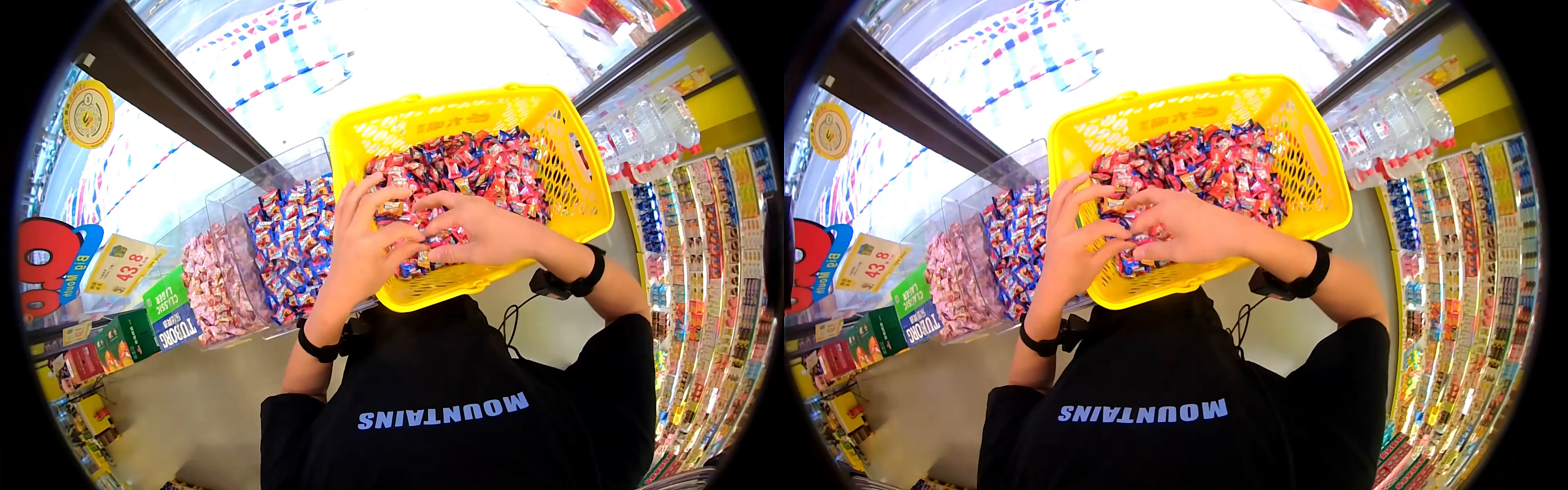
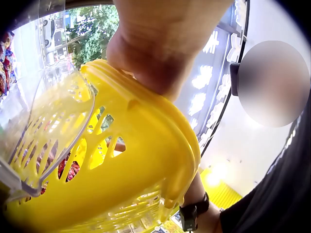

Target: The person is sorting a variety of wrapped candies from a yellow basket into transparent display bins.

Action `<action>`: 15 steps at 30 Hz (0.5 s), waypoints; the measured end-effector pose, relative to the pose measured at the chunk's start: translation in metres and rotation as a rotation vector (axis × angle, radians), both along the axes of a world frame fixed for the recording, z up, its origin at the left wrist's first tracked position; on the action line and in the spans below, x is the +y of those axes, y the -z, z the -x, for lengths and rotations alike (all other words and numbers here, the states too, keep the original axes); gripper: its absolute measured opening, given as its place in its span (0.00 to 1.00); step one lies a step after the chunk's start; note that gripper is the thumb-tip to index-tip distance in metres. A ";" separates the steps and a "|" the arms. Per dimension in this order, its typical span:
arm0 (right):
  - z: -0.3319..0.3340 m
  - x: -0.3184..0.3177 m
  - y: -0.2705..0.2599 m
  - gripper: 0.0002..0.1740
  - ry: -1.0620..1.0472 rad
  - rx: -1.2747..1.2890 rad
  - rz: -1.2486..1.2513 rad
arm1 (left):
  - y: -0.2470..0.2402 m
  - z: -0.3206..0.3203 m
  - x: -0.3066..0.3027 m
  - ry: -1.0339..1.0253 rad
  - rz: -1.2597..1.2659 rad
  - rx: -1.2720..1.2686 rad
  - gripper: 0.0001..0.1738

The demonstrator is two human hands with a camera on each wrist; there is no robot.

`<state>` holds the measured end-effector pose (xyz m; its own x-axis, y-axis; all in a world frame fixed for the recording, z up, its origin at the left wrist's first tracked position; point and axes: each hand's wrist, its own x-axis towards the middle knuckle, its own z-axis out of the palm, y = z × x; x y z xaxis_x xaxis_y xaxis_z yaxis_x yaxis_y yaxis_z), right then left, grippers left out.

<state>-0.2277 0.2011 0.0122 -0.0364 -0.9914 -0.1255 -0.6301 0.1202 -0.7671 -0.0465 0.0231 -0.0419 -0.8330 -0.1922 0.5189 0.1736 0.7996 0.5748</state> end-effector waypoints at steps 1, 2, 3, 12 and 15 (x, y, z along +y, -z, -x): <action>-0.005 0.004 0.000 0.18 0.026 0.058 0.051 | -0.001 0.000 0.001 -0.007 -0.013 0.000 0.11; -0.010 0.008 0.002 0.19 0.086 0.168 0.118 | -0.002 0.000 0.001 -0.013 -0.024 0.000 0.10; -0.014 0.012 0.002 0.19 0.119 0.234 0.176 | -0.004 -0.001 0.001 -0.014 -0.010 -0.010 0.10; -0.030 0.036 0.019 0.18 0.264 0.384 0.412 | -0.016 -0.009 0.011 0.034 0.019 -0.104 0.10; -0.035 0.031 0.014 0.21 0.305 0.519 0.500 | -0.019 -0.011 0.013 0.033 -0.012 -0.137 0.10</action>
<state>-0.1929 0.2323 -0.0015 -0.2479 -0.8624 0.4414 -0.9179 0.0633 -0.3918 -0.0357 0.0357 -0.0234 -0.9018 -0.1690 0.3977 0.1192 0.7874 0.6048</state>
